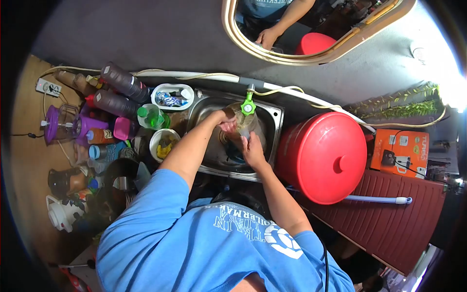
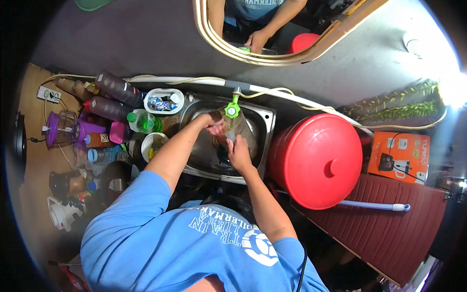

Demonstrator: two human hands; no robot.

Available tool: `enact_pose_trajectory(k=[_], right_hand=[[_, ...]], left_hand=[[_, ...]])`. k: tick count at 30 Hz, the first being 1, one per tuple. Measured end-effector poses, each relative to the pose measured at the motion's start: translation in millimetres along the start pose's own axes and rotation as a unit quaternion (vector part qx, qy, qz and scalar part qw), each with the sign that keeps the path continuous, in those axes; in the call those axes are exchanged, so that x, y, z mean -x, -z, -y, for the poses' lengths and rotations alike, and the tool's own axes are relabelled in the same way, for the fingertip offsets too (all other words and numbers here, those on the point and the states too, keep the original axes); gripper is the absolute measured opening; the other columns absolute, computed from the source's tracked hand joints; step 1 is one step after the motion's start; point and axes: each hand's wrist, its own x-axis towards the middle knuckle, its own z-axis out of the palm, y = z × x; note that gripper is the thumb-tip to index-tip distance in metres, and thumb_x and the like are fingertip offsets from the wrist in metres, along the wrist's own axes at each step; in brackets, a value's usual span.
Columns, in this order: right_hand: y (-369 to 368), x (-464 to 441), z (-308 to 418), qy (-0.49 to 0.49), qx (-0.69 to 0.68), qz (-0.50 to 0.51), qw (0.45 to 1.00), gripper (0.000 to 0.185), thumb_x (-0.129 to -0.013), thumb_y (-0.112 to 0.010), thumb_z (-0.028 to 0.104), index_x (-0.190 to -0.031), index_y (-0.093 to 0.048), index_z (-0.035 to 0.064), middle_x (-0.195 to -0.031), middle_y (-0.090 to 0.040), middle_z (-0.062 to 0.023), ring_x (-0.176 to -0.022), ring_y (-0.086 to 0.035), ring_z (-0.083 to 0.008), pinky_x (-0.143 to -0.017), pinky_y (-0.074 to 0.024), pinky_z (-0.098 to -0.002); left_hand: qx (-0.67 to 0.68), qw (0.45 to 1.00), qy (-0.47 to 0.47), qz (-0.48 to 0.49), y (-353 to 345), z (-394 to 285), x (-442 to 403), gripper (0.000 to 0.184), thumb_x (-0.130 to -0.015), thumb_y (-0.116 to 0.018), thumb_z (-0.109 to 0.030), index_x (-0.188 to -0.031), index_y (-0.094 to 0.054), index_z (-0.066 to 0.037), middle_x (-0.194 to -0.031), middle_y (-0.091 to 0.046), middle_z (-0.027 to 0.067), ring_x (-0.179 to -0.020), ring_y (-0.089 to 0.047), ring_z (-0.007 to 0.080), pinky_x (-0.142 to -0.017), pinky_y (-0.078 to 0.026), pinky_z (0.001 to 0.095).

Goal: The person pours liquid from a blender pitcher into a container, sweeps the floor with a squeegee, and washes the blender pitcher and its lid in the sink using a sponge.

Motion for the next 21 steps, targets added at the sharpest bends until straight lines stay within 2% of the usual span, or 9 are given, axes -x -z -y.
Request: enact_pose_trajectory(k=[1,3,6,11,13,14,15,16,21], right_hand=[[-3.7,2.6,3.1,0.0,0.0,0.002,1.0,0.029,-0.098,-0.053,0.025,-0.092,-0.047,-0.003,-0.085,-0.055,-0.0303,-0.081,-0.053,-0.048,-0.073,-0.0431,-0.0518],[-9.4,2.6,11.3,-0.08,0.01,-0.005,0.997,0.03,-0.097,-0.054,0.026,-0.093,-0.048,-0.0035,-0.085,-0.057,-0.0316,-0.082,-0.055,-0.0496,-0.073,-0.0434,-0.0543],[5.4,-6.1,47.1,-0.138,0.051,0.026,0.989,0.032,-0.097,-0.054,0.027,-0.092,-0.048,-0.0048,-0.083,-0.059,-0.033,-0.079,-0.057,-0.0522,-0.072,-0.0434,-0.0572],[11.5,-19.5,67.9,-0.116,0.122,0.085,0.982,0.036,-0.097,-0.051,0.029,-0.092,-0.051,-0.0065,-0.081,-0.062,-0.0335,-0.079,-0.06,-0.0529,-0.073,-0.0466,-0.0576],[9.8,-20.7,72.1,-0.111,0.149,0.113,0.976,0.037,-0.098,-0.05,0.03,-0.093,-0.052,-0.0072,-0.081,-0.063,-0.0338,-0.08,-0.061,-0.0523,-0.074,-0.0479,-0.0569],[10.6,-20.4,74.3,-0.118,0.144,0.133,0.973,0.042,-0.098,-0.047,0.032,-0.096,-0.053,-0.0093,-0.083,-0.062,-0.0361,-0.082,-0.061,-0.0527,-0.076,-0.0483,-0.0572],[11.2,-20.6,76.2,-0.125,0.14,0.152,0.97,0.046,-0.099,-0.045,0.034,-0.098,-0.054,-0.0115,-0.085,-0.061,-0.0383,-0.085,-0.061,-0.053,-0.078,-0.0488,-0.0575],[12.4,-20.6,77.4,-0.123,0.143,0.157,0.969,0.046,-0.099,-0.045,0.034,-0.098,-0.054,-0.0115,-0.085,-0.061,-0.0383,-0.085,-0.061,-0.053,-0.078,-0.0488,-0.0575],[17.9,-14.9,77.0,-0.132,0.167,0.22,0.952,0.051,-0.099,-0.043,0.037,-0.097,-0.058,-0.0118,-0.084,-0.062,-0.0373,-0.085,-0.062,-0.0531,-0.08,-0.049,-0.0561]], left_hand=[[-0.023,0.975,-0.102,-0.194,1.6,2.5,-11.7,0.023,-0.089,-0.056,-0.028,-0.084,-0.066,-0.008,-0.074,-0.067,0.0054,-0.065,-0.065,0.0216,-0.057,-0.051,0.0361],[-0.068,0.784,-0.284,-0.547,8.8,8.3,-29.2,0.021,-0.084,-0.056,-0.023,-0.087,-0.067,-0.005,-0.08,-0.069,0.0166,-0.074,-0.068,0.0298,-0.063,-0.051,0.0394],[0.062,0.712,-0.369,-0.595,-13.1,11.1,-4.6,0.024,-0.09,-0.053,-0.024,-0.086,-0.066,-0.004,-0.076,-0.067,0.0169,-0.072,-0.066,0.03,-0.063,-0.049,0.0399],[0.029,0.809,-0.252,-0.53,-20.2,94.9,-78.6,0.02,-0.088,-0.058,-0.021,-0.082,-0.064,-0.003,-0.083,-0.069,0.0149,-0.073,-0.065,0.027,-0.064,-0.049,0.0412],[0.437,0.855,-0.142,-0.24,-19.7,144.0,-121.1,0.018,-0.079,-0.063,-0.022,-0.077,-0.065,-0.004,-0.066,-0.063,0.0147,-0.064,-0.062,0.0318,-0.06,-0.048,0.0419],[0.443,0.852,-0.141,-0.241,-27.4,171.5,-138.1,0.018,-0.079,-0.063,-0.022,-0.077,-0.065,-0.004,-0.066,-0.063,0.0147,-0.064,-0.062,0.0318,-0.06,-0.048,0.0419],[0.025,0.875,-0.234,-0.424,-40.5,199.2,-152.8,0.016,-0.08,-0.062,-0.021,-0.077,-0.065,-0.005,-0.072,-0.064,0.016,-0.068,-0.062,0.0325,-0.062,-0.048,0.0405],[-0.399,0.708,-0.275,-0.513,-53.8,217.3,-162.1,0.014,-0.081,-0.061,-0.019,-0.078,-0.065,-0.006,-0.078,-0.065,0.0173,-0.072,-0.062,0.0333,-0.065,-0.049,0.0391],[-0.162,0.833,-0.179,-0.498,-98.2,231.7,-190.6,0.043,-0.078,-0.069,-0.04,-0.097,-0.059,-0.003,-0.095,-0.067,0.0204,-0.094,-0.064,0.0405,-0.079,-0.05,0.0477]])
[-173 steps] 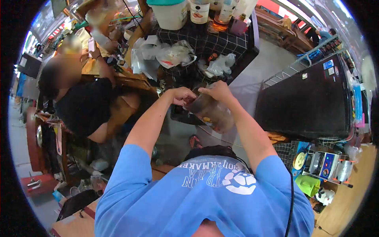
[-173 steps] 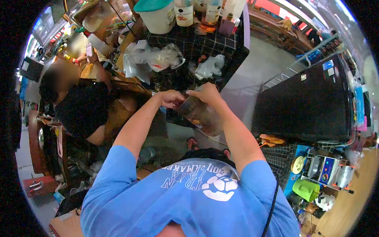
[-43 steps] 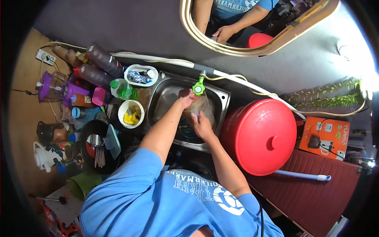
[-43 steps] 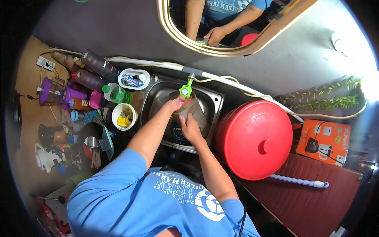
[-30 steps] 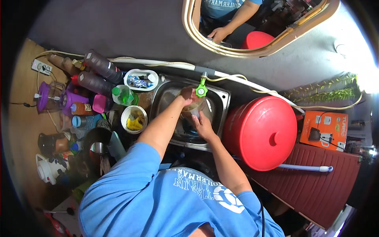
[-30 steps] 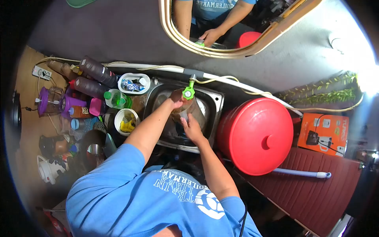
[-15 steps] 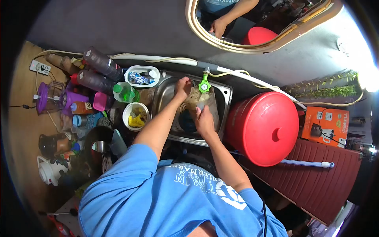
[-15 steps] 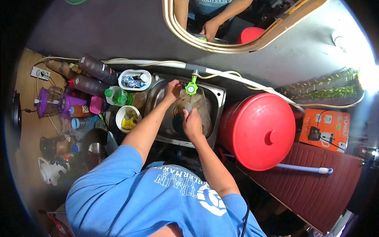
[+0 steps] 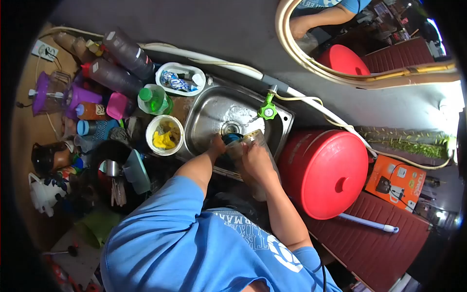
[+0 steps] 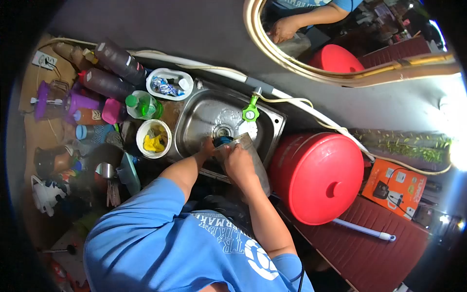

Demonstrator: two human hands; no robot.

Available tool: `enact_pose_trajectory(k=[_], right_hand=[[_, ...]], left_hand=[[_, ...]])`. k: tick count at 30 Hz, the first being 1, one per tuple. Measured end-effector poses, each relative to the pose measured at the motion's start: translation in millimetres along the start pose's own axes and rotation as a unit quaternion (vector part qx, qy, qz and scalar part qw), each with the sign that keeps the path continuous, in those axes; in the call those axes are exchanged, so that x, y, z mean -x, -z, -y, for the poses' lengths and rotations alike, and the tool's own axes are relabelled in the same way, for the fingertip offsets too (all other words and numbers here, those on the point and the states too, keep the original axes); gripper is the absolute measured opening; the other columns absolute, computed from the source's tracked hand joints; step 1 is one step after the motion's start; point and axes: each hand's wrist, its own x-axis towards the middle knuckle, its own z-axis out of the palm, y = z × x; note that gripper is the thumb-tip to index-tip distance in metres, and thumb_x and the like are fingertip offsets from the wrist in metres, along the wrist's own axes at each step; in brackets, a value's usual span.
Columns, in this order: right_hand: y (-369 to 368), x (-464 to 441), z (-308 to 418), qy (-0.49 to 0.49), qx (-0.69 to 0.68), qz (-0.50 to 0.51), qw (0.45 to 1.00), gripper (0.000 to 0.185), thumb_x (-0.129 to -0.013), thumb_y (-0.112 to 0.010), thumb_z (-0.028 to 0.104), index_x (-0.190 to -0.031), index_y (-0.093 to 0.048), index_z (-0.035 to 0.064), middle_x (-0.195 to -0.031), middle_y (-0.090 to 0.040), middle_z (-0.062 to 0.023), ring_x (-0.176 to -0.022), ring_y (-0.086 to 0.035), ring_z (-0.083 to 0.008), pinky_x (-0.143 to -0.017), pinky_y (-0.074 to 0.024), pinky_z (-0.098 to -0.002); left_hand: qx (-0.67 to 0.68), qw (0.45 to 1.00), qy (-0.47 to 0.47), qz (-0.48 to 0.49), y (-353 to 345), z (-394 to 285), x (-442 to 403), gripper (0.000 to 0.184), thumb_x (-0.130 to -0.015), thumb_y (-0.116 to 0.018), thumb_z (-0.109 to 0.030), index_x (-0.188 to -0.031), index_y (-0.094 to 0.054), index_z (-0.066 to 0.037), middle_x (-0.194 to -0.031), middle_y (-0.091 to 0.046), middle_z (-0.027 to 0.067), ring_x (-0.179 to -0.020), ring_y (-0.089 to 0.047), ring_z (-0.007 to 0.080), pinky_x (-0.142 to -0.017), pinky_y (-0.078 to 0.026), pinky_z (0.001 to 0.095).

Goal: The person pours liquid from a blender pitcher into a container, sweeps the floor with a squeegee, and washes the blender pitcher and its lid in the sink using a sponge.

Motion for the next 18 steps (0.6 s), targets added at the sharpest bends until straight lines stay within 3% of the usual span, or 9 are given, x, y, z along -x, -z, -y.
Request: enact_pose_trajectory(k=[1,2,5,8,10,11,15,17,18], right_hand=[[-1.0,-0.8,-2.5,-0.003,0.007,0.007,1.0,0.051,-0.099,-0.043,0.037,-0.097,-0.058,-0.0118,-0.084,-0.062,-0.0373,-0.085,-0.062,-0.0531,-0.08,-0.049,-0.0561],[-2.2,-0.5,-5.0,0.004,0.024,0.007,1.0,0.051,-0.099,-0.043,0.036,-0.096,-0.058,-0.0119,-0.083,-0.063,-0.0366,-0.084,-0.062,-0.0529,-0.08,-0.0492,-0.0559],[-0.8,0.8,-3.7,0.007,0.05,0.018,0.999,0.05,-0.099,-0.044,0.036,-0.095,-0.058,-0.0122,-0.082,-0.063,-0.0356,-0.083,-0.062,-0.0522,-0.079,-0.0497,-0.0557],[-0.1,-3.3,-2.4,0.013,0.071,0.021,0.997,0.051,-0.098,-0.044,0.036,-0.094,-0.058,-0.0125,-0.082,-0.063,-0.0351,-0.083,-0.063,-0.0511,-0.078,-0.0502,-0.0554],[1.4,-3.6,0.2,0.02,0.083,0.014,0.996,0.051,-0.098,-0.045,0.036,-0.094,-0.058,-0.0125,-0.082,-0.064,-0.0349,-0.082,-0.063,-0.0506,-0.078,-0.0504,-0.0552],[2.7,-3.5,2.3,0.019,0.084,0.001,0.996,0.051,-0.098,-0.045,0.037,-0.094,-0.058,-0.0128,-0.083,-0.064,-0.0348,-0.082,-0.063,-0.0504,-0.077,-0.0506,-0.0551],[12.4,3.0,8.7,0.016,0.07,-0.031,0.997,0.051,-0.098,-0.045,0.036,-0.094,-0.058,-0.0129,-0.085,-0.064,-0.0354,-0.083,-0.063,-0.0505,-0.078,-0.0503,-0.0551],[18.8,7.2,11.2,0.005,0.057,-0.029,0.998,0.05,-0.099,-0.045,0.036,-0.095,-0.058,-0.0125,-0.086,-0.064,-0.0354,-0.085,-0.063,-0.0506,-0.08,-0.0498,-0.055],[21.6,10.4,11.6,-0.007,0.045,-0.023,0.999,0.049,-0.099,-0.045,0.035,-0.096,-0.058,-0.0122,-0.087,-0.064,-0.0355,-0.087,-0.063,-0.0507,-0.081,-0.0493,-0.0549]], left_hand=[[0.085,0.991,0.087,-0.057,-11.9,-1.8,4.4,0.052,-0.074,-0.073,-0.038,-0.107,-0.057,-0.001,-0.098,-0.067,0.0212,-0.096,-0.064,0.0406,-0.081,-0.05,0.0477],[0.092,0.99,0.093,-0.052,-8.9,-12.8,6.9,0.052,-0.074,-0.073,-0.038,-0.107,-0.057,-0.001,-0.098,-0.067,0.0212,-0.096,-0.064,0.0406,-0.081,-0.05,0.0477],[0.012,0.991,0.126,0.046,50.6,-63.7,-6.2,0.069,-0.07,-0.077,-0.028,-0.124,-0.047,0.003,-0.111,-0.064,0.0257,-0.103,-0.062,0.0423,-0.085,-0.051,0.0486],[0.123,0.971,0.182,0.093,104.8,-107.8,-18.7,0.072,-0.075,-0.065,-0.007,-0.14,-0.036,0.004,-0.127,-0.055,0.0315,-0.115,-0.057,0.0456,-0.097,-0.048,0.0458],[0.259,0.924,0.279,0.041,63.8,-87.4,-46.0,0.078,-0.077,-0.059,-0.003,-0.148,-0.028,-0.002,-0.134,-0.051,0.0291,-0.12,-0.054,0.0432,-0.103,-0.044,0.0428],[0.183,0.949,0.257,-0.002,67.9,-88.8,-51.6,0.08,-0.078,-0.06,-0.004,-0.15,-0.026,-0.003,-0.137,-0.048,0.028,-0.121,-0.054,0.042,-0.105,-0.044,0.0421],[0.198,0.954,0.222,0.025,117.7,-116.1,-46.7,0.079,-0.079,-0.061,-0.005,-0.15,-0.025,-0.003,-0.145,-0.04,0.0276,-0.122,-0.054,0.0403,-0.11,-0.039,0.0384],[0.178,0.964,0.187,-0.064,85.8,-103.7,-57.3,0.079,-0.079,-0.06,-0.005,-0.15,-0.026,-0.003,-0.143,-0.042,0.0267,-0.113,-0.06,0.0407,-0.096,-0.053,0.0434],[0.178,0.964,0.186,-0.062,62.9,-95.4,-69.1,0.079,-0.079,-0.06,-0.005,-0.15,-0.026,-0.003,-0.143,-0.042,0.0267,-0.113,-0.06,0.0407,-0.096,-0.053,0.0434]])
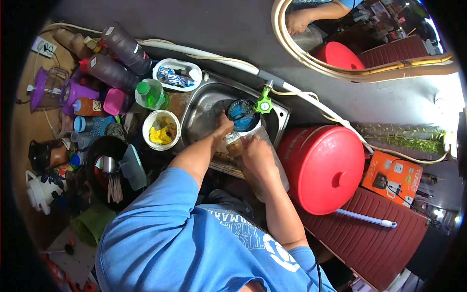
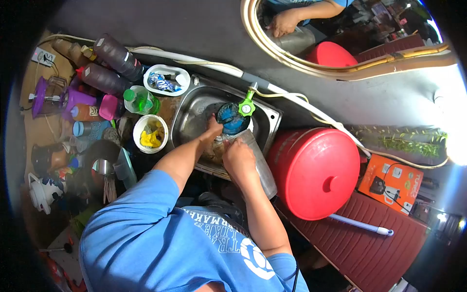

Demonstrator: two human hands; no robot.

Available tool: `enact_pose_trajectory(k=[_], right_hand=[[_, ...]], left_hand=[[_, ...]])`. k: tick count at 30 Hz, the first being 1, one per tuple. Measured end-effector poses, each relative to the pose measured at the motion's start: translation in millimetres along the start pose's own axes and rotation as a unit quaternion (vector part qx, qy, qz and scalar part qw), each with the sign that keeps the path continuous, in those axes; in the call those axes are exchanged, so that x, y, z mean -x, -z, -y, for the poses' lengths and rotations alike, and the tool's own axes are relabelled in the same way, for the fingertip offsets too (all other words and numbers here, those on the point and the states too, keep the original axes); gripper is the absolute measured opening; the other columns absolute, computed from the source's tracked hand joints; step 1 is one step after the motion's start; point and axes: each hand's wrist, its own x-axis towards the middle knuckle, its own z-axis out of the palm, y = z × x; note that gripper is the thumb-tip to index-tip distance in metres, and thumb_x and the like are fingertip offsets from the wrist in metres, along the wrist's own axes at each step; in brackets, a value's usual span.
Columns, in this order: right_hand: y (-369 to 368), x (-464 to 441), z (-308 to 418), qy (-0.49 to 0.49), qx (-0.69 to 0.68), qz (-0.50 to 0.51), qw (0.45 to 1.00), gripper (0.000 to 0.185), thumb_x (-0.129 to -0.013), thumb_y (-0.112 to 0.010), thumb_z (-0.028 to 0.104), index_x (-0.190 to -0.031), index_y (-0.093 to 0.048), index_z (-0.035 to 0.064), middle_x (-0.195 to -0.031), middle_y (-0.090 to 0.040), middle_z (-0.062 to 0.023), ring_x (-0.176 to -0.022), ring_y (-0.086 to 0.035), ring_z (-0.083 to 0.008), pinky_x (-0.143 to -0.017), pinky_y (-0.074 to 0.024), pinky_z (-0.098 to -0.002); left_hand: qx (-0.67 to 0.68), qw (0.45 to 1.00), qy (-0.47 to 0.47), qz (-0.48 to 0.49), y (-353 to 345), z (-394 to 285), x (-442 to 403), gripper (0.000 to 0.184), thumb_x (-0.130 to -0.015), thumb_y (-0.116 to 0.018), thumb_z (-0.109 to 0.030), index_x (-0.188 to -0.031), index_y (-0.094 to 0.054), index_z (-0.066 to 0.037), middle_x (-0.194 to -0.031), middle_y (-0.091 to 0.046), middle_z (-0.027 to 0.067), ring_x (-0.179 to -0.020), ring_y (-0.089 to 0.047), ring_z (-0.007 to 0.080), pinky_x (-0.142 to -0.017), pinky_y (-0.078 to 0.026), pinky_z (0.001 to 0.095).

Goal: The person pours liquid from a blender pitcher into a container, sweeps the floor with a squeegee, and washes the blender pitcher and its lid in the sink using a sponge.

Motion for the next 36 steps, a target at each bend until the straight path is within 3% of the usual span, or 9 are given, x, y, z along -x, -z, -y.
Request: enact_pose_trajectory(k=[3,5,14,18,21,25,30,33,36], right_hand=[[11.3,6.1,-2.7,-0.015,-0.004,0.044,0.999,0.047,-0.099,-0.045,0.034,-0.096,-0.059,-0.0106,-0.09,-0.064,-0.0348,-0.091,-0.062,-0.0506,-0.083,-0.0481,-0.0548],[17.6,10.7,-6.3,-0.014,-0.01,0.053,0.998,0.049,-0.1,-0.043,0.036,-0.1,-0.058,-0.0107,-0.089,-0.064,-0.0341,-0.091,-0.062,-0.0501,-0.084,-0.0481,-0.0547],[37.5,26.9,-23.0,-0.015,-0.056,0.041,0.998,0.049,-0.1,-0.043,0.035,-0.103,-0.057,-0.0119,-0.089,-0.064,-0.0353,-0.092,-0.061,-0.0507,-0.084,-0.0475,-0.0544],[42.8,30.5,-27.3,-0.026,-0.074,0.028,0.997,0.046,-0.1,-0.045,0.035,-0.102,-0.058,-0.0088,-0.093,-0.062,-0.0353,-0.096,-0.059,-0.0507,-0.082,-0.0481,-0.0525],[44.5,32.0,-29.0,-0.021,-0.076,0.022,0.997,0.045,-0.1,-0.046,0.034,-0.1,-0.058,-0.0087,-0.093,-0.063,-0.0349,-0.095,-0.059,-0.0507,-0.081,-0.0479,-0.0527],[52.9,36.7,-30.3,-0.025,-0.084,0.021,0.996,0.044,-0.1,-0.046,0.034,-0.097,-0.057,-0.0082,-0.09,-0.063,-0.0345,-0.093,-0.06,-0.0508,-0.08,-0.048,-0.0528],[50.9,40.9,-33.9,-0.018,-0.102,0.031,0.994,0.045,-0.099,-0.049,0.035,-0.096,-0.056,-0.0099,-0.087,-0.062,-0.0361,-0.09,-0.06,-0.0522,-0.081,-0.047,-0.0561],[48.0,43.2,-36.6,-0.032,-0.108,0.045,0.993,0.045,-0.099,-0.049,0.035,-0.095,-0.056,-0.0092,-0.087,-0.062,-0.036,-0.09,-0.06,-0.0521,-0.081,-0.0466,-0.0563],[48.6,43.8,-39.0,-0.048,-0.111,0.057,0.991,0.046,-0.099,-0.049,0.036,-0.094,-0.056,-0.0085,-0.088,-0.062,-0.0359,-0.09,-0.06,-0.0522,-0.081,-0.0461,-0.0566]], left_hand=[[0.115,0.99,0.078,0.017,-28.9,5.3,-15.6,0.068,-0.081,-0.055,-0.007,-0.145,-0.035,0.003,-0.13,-0.056,0.0249,-0.108,-0.064,0.0395,-0.091,-0.053,0.0435],[0.244,0.945,0.19,0.111,12.3,-50.2,13.1,0.076,-0.078,-0.059,-0.004,-0.147,-0.028,0.0,-0.133,-0.052,0.0243,-0.097,-0.066,0.0397,-0.042,-0.058,0.0379],[0.044,0.993,0.104,0.034,67.9,-61.9,30.3,0.052,-0.068,-0.078,-0.035,-0.097,-0.069,0.006,-0.109,-0.068,0.0238,-0.103,-0.067,0.0316,-0.089,-0.053,0.0413],[-0.112,0.991,0.053,0.057,101.9,-84.2,50.3,0.073,-0.06,-0.085,-0.047,-0.109,-0.064,0.004,-0.121,-0.062,0.0222,-0.112,-0.061,0.0339,-0.094,-0.05,0.0409],[-0.213,0.968,-0.124,-0.051,98.9,-84.7,74.8,0.076,-0.06,-0.086,-0.041,-0.116,-0.06,0.002,-0.123,-0.059,0.0196,-0.119,-0.055,0.0371,-0.098,-0.047,0.0441],[-0.397,0.86,-0.321,-0.008,134.3,-109.4,100.3,0.026,-0.083,-0.063,-0.017,-0.105,-0.058,-0.005,-0.113,-0.058,0.0144,-0.112,-0.056,0.0321,-0.09,-0.046,0.048],[-0.339,0.792,-0.508,0.015,108.6,-93.2,68.6,0.034,-0.076,-0.066,-0.01,-0.109,-0.058,-0.013,-0.119,-0.054,0.0149,-0.114,-0.054,0.0335,-0.096,-0.043,0.0484],[-0.315,0.783,-0.522,0.121,108.2,-113.0,61.5,0.042,-0.07,-0.072,-0.012,-0.11,-0.059,-0.013,-0.119,-0.054,0.0143,-0.112,-0.056,0.0332,-0.093,-0.045,0.0467],[-0.245,0.888,-0.359,0.152,69.7,-111.1,38.1,0.057,-0.059,-0.084,-0.034,-0.107,-0.064,-0.011,-0.119,-0.052,0.0172,-0.114,-0.053,0.0329,-0.095,-0.047,0.0414]])
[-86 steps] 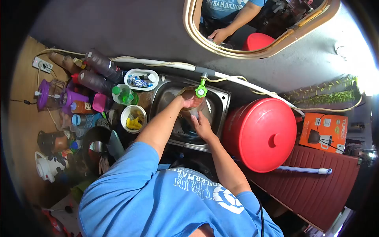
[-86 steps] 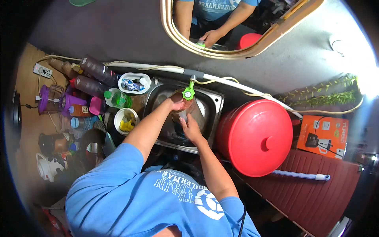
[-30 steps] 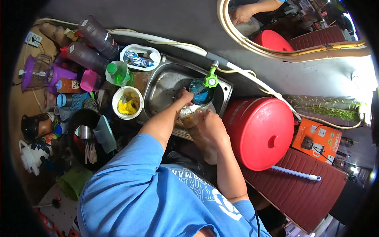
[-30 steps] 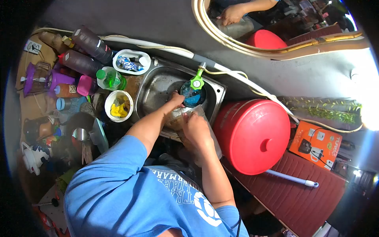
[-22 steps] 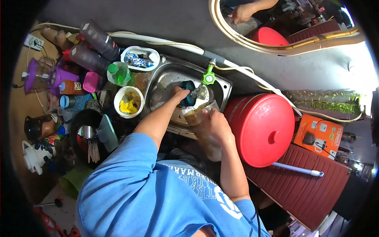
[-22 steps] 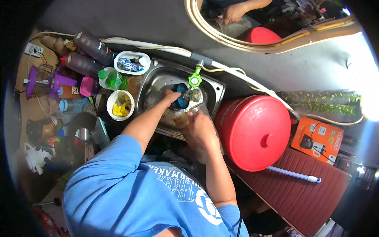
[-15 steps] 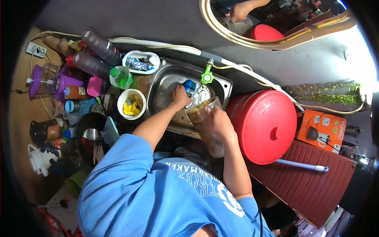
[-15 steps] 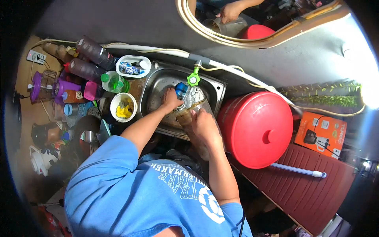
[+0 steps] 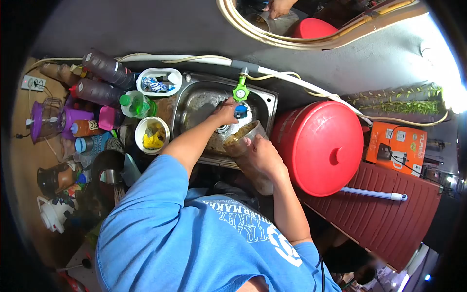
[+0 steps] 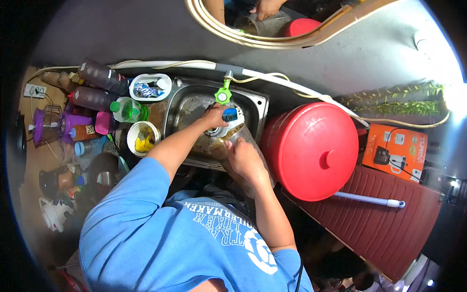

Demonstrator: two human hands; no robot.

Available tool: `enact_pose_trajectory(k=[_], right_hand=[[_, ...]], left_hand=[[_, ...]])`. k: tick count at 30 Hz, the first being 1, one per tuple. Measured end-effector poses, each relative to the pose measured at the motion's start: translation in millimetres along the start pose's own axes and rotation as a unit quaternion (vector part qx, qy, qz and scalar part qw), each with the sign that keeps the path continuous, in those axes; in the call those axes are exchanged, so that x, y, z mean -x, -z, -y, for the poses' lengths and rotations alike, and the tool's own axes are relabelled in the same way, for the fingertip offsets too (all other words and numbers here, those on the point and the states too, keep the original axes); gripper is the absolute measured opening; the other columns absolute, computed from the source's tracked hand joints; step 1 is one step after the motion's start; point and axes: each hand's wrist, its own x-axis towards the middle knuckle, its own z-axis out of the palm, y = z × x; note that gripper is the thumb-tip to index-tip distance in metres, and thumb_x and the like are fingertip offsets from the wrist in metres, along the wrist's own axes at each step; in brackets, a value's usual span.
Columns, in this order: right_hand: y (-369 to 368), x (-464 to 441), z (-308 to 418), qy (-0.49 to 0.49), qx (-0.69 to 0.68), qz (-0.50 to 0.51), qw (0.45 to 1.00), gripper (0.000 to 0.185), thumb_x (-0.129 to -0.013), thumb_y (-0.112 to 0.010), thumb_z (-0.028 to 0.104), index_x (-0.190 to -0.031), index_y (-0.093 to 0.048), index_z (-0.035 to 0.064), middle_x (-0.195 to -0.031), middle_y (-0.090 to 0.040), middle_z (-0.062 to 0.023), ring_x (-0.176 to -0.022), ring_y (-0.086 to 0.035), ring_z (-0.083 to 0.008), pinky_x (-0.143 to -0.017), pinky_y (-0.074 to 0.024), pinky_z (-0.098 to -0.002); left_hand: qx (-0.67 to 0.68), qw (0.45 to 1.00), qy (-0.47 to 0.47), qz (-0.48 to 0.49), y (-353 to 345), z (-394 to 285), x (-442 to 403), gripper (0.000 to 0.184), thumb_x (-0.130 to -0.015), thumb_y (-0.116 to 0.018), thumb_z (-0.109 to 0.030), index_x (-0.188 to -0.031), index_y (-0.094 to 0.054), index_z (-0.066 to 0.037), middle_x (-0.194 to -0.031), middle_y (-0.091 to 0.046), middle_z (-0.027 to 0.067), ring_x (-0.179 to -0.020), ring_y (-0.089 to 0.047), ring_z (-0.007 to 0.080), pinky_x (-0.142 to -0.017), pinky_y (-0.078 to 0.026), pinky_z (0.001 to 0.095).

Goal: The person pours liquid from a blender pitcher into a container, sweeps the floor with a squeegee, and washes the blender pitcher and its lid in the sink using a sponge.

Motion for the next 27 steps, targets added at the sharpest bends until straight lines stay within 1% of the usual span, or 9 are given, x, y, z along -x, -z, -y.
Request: enact_pose_trajectory(k=[4,9,12,15,18,19,21,25,27], right_hand=[[2.3,1.4,-3.4,-0.006,-0.004,-0.003,1.0,0.046,-0.099,-0.049,0.037,-0.091,-0.056,-0.0079,-0.087,-0.062,-0.0358,-0.089,-0.059,-0.0527,-0.079,-0.0456,-0.057],[7.8,3.2,-8.6,0.004,-0.009,-0.014,1.0,0.046,-0.099,-0.049,0.037,-0.091,-0.055,-0.0081,-0.087,-0.062,-0.0356,-0.089,-0.059,-0.0529,-0.079,-0.046,-0.0567],[6.3,4.5,-14.7,0.003,-0.018,-0.027,0.999,0.045,-0.099,-0.05,0.036,-0.092,-0.055,-0.0079,-0.087,-0.062,-0.0355,-0.09,-0.059,-0.0529,-0.08,-0.0463,-0.0567],[6.5,5.1,-14.3,0.005,-0.018,-0.032,0.999,0.044,-0.098,-0.05,0.036,-0.093,-0.054,-0.0073,-0.089,-0.062,-0.0353,-0.09,-0.059,-0.0526,-0.08,-0.0462,-0.057],[8.6,8.3,-7.8,-0.003,-0.021,-0.025,0.999,0.043,-0.098,-0.05,0.036,-0.094,-0.054,-0.0067,-0.09,-0.062,-0.0352,-0.09,-0.059,-0.0523,-0.08,-0.046,-0.0573],[9.5,8.9,-6.1,-0.005,-0.021,-0.02,1.0,0.043,-0.098,-0.05,0.036,-0.095,-0.054,-0.0064,-0.091,-0.062,-0.0352,-0.09,-0.06,-0.0522,-0.081,-0.046,-0.0574],[3.4,8.7,-11.7,0.007,-0.017,-0.036,0.999,0.044,-0.099,-0.05,0.037,-0.091,-0.053,-0.0065,-0.086,-0.061,-0.0344,-0.087,-0.059,-0.0522,-0.077,-0.0457,-0.0559],[6.3,12.1,-12.8,0.013,-0.021,-0.031,0.999,0.045,-0.099,-0.049,0.037,-0.088,-0.052,-0.0062,-0.082,-0.06,-0.0336,-0.084,-0.058,-0.0521,-0.073,-0.0455,-0.0536],[6.2,13.5,-14.0,0.015,-0.018,-0.034,0.999,0.045,-0.099,-0.049,0.037,-0.088,-0.052,-0.0063,-0.082,-0.06,-0.0336,-0.084,-0.058,-0.052,-0.073,-0.0454,-0.0534]], left_hand=[[0.046,0.993,0.09,-0.066,-14.9,5.5,-30.0,0.055,-0.06,-0.083,-0.045,-0.099,-0.069,-0.009,-0.108,-0.06,0.0175,-0.107,-0.057,0.0305,-0.091,-0.049,0.0387],[0.168,0.978,0.04,-0.115,-0.6,29.5,-7.4,0.061,-0.056,-0.081,-0.046,-0.102,-0.069,-0.007,-0.103,-0.066,0.02,-0.1,-0.063,0.0323,-0.088,-0.05,0.0398],[0.192,0.962,0.172,-0.084,-0.6,50.2,13.8,0.049,-0.064,-0.078,-0.038,-0.101,-0.069,-0.007,-0.106,-0.066,0.0203,-0.103,-0.063,0.031,-0.088,-0.05,0.0389],[0.354,0.89,0.276,-0.081,-20.7,57.2,17.1,0.036,-0.076,-0.065,-0.022,-0.108,-0.064,-0.005,-0.108,-0.064,0.0114,-0.099,-0.062,0.0243,-0.084,-0.049,0.0363],[0.558,0.714,0.385,-0.173,-77.1,58.6,8.9,0.041,-0.08,-0.056,-0.011,-0.121,-0.053,-0.008,-0.108,-0.059,0.011,-0.096,-0.06,0.028,-0.082,-0.049,0.0488],[0.661,0.647,0.36,-0.122,-91.4,63.3,10.1,0.034,-0.086,-0.057,-0.013,-0.12,-0.052,-0.009,-0.113,-0.058,0.0136,-0.098,-0.06,0.0293,-0.079,-0.051,0.0525],[0.729,0.557,0.364,-0.165,-74.3,22.8,18.8,0.029,-0.092,-0.055,-0.016,-0.119,-0.052,-0.005,-0.107,-0.062,0.0133,-0.094,-0.063,0.0259,-0.081,-0.053,0.0422],[0.722,0.507,0.444,-0.155,-85.2,18.5,5.7,0.028,-0.096,-0.056,-0.025,-0.116,-0.055,-0.004,-0.108,-0.063,0.0141,-0.097,-0.064,0.0253,-0.083,-0.053,0.0433],[0.667,0.577,0.457,-0.116,-89.8,19.3,-8.1,0.031,-0.096,-0.058,-0.029,-0.115,-0.059,-0.004,-0.109,-0.064,0.0148,-0.097,-0.064,0.0244,-0.081,-0.053,0.0427]])
